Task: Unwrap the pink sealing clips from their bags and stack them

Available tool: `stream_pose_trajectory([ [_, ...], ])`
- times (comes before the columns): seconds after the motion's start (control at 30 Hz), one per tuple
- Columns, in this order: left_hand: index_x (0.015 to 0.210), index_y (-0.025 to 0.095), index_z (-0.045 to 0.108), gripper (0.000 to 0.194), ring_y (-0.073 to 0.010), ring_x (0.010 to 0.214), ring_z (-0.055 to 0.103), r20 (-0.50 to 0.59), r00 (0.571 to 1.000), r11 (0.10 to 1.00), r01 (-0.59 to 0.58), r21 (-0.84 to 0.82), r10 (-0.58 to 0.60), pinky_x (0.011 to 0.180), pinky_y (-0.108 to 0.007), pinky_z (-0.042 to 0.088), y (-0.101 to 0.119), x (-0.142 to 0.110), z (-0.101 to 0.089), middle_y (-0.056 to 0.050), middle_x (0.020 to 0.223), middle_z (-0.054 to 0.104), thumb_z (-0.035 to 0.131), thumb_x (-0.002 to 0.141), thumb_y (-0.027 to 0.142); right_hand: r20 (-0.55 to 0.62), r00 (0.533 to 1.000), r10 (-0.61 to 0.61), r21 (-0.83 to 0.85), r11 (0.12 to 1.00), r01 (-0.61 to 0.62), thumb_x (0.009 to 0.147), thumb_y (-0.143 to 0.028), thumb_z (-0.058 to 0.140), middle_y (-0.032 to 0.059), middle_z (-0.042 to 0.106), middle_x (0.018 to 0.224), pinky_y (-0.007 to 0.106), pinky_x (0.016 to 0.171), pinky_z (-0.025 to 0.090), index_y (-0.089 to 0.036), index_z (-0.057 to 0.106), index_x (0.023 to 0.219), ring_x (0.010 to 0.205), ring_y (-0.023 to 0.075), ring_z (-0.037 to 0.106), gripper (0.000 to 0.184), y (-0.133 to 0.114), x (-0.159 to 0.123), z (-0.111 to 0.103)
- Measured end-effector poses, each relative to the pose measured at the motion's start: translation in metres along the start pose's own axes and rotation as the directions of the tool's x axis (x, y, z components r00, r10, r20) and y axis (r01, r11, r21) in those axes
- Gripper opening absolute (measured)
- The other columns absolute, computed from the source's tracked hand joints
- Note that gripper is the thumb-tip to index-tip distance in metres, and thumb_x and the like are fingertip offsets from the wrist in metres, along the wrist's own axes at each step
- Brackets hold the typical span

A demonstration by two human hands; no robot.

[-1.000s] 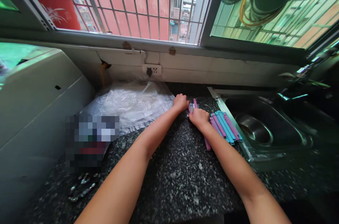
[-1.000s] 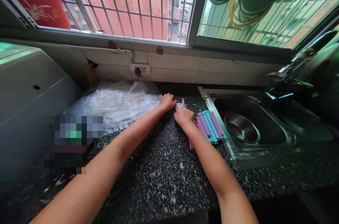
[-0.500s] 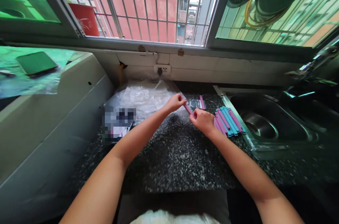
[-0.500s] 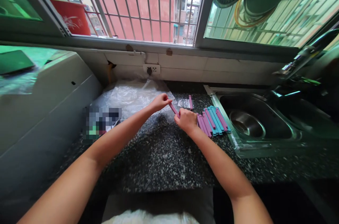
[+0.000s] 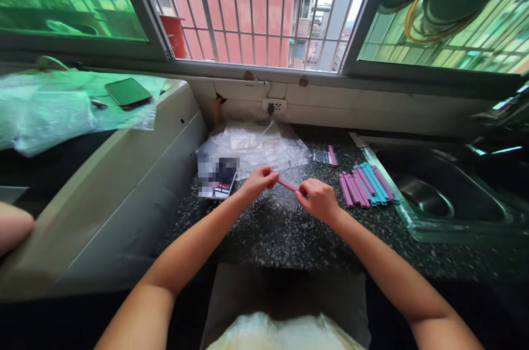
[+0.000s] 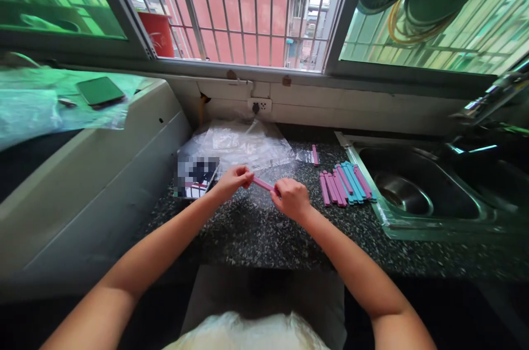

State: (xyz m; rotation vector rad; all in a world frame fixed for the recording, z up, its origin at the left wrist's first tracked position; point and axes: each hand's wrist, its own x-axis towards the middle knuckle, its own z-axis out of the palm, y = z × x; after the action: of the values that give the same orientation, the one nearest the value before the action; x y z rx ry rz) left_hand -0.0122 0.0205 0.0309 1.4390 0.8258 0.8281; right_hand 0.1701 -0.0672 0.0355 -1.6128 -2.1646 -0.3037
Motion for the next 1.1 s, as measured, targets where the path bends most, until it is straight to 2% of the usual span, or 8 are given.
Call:
stream_pose_trajectory([
  [0.13, 0.057, 0.016, 0.043, 0.037, -0.0054, 0.041, 0.04, -0.069, 0.997, 0.997, 0.021, -0.078, -0.027, 0.045, -0.02, 0.03, -0.017, -0.01, 0.002, 0.006, 0.044, 0.045, 0.064, 0.06, 0.047, 0.073, 0.996, -0.054, 0.032, 0.998, 0.052, 0.081, -0.028, 0.054, 0.0027, 0.06, 0.07, 0.025, 0.061, 0.032, -0.018, 0.056, 0.071, 0.066, 0.0143, 0.052, 0.014, -0.002, -0.005, 0.01],
  [0.2, 0.057, 0.016, 0.044, 0.037, -0.0054, 0.041, 0.04, -0.069, 0.997, 0.997, 0.028, -0.078, -0.034, 0.045, -0.02, 0.029, -0.021, -0.012, 0.003, 0.006, 0.044, 0.046, 0.064, 0.059, 0.047, 0.068, 0.996, -0.063, 0.061, 0.996, 0.059, 0.081, -0.027, 0.054, 0.0027, 0.06, 0.07, 0.024, 0.061, 0.033, -0.018, 0.056, 0.072, 0.067, 0.0141, 0.052, 0.013, 0.0, -0.009, 0.013],
  [0.4, 0.058, 0.016, 0.043, 0.038, -0.0054, 0.043, 0.041, -0.015, 0.999, 0.995, 0.037, -0.097, -0.039, 0.046, -0.02, 0.031, -0.021, -0.012, 0.002, 0.005, 0.048, 0.048, 0.065, 0.059, 0.047, 0.0, 0.997, -0.076, 0.111, 0.991, 0.075, 0.083, -0.029, 0.052, 0.0025, 0.058, 0.07, 0.024, 0.063, 0.035, -0.019, 0.056, 0.073, 0.068, 0.0143, 0.052, 0.015, 0.008, -0.014, 0.018],
  [0.83, 0.058, 0.017, 0.042, 0.034, -0.0055, 0.043, 0.039, -0.022, 0.999, 0.996, 0.03, -0.087, -0.033, 0.046, -0.02, 0.029, -0.029, -0.01, 0.005, 0.006, 0.047, 0.045, 0.063, 0.063, 0.043, 0.025, 0.997, -0.074, 0.107, 0.992, 0.071, 0.084, -0.03, 0.052, 0.0034, 0.059, 0.071, 0.025, 0.063, 0.038, -0.019, 0.056, 0.074, 0.068, 0.0154, 0.053, 0.015, 0.009, -0.014, 0.018],
  [0.97, 0.058, 0.017, 0.043, 0.035, -0.0056, 0.042, 0.038, -0.024, 0.999, 0.996, 0.03, -0.08, -0.032, 0.045, -0.021, 0.029, -0.027, -0.011, 0.006, 0.006, 0.046, 0.046, 0.063, 0.062, 0.045, -0.027, 0.996, -0.082, 0.141, 0.986, 0.085, 0.084, -0.033, 0.052, 0.0047, 0.06, 0.075, 0.026, 0.065, 0.04, -0.019, 0.058, 0.08, 0.072, 0.0167, 0.055, 0.016, 0.008, -0.014, 0.017],
  [1.1, 0.058, 0.017, 0.043, 0.034, -0.0055, 0.042, 0.038, -0.013, 1.0, 0.998, 0.023, -0.067, -0.024, 0.046, -0.021, 0.029, -0.027, -0.011, 0.006, 0.006, 0.045, 0.046, 0.062, 0.063, 0.044, -0.101, 0.991, -0.085, 0.292, 0.95, 0.111, 0.085, -0.036, 0.051, 0.0041, 0.06, 0.073, 0.026, 0.066, 0.042, -0.019, 0.06, 0.085, 0.07, 0.0155, 0.055, 0.019, 0.005, -0.013, 0.011],
])
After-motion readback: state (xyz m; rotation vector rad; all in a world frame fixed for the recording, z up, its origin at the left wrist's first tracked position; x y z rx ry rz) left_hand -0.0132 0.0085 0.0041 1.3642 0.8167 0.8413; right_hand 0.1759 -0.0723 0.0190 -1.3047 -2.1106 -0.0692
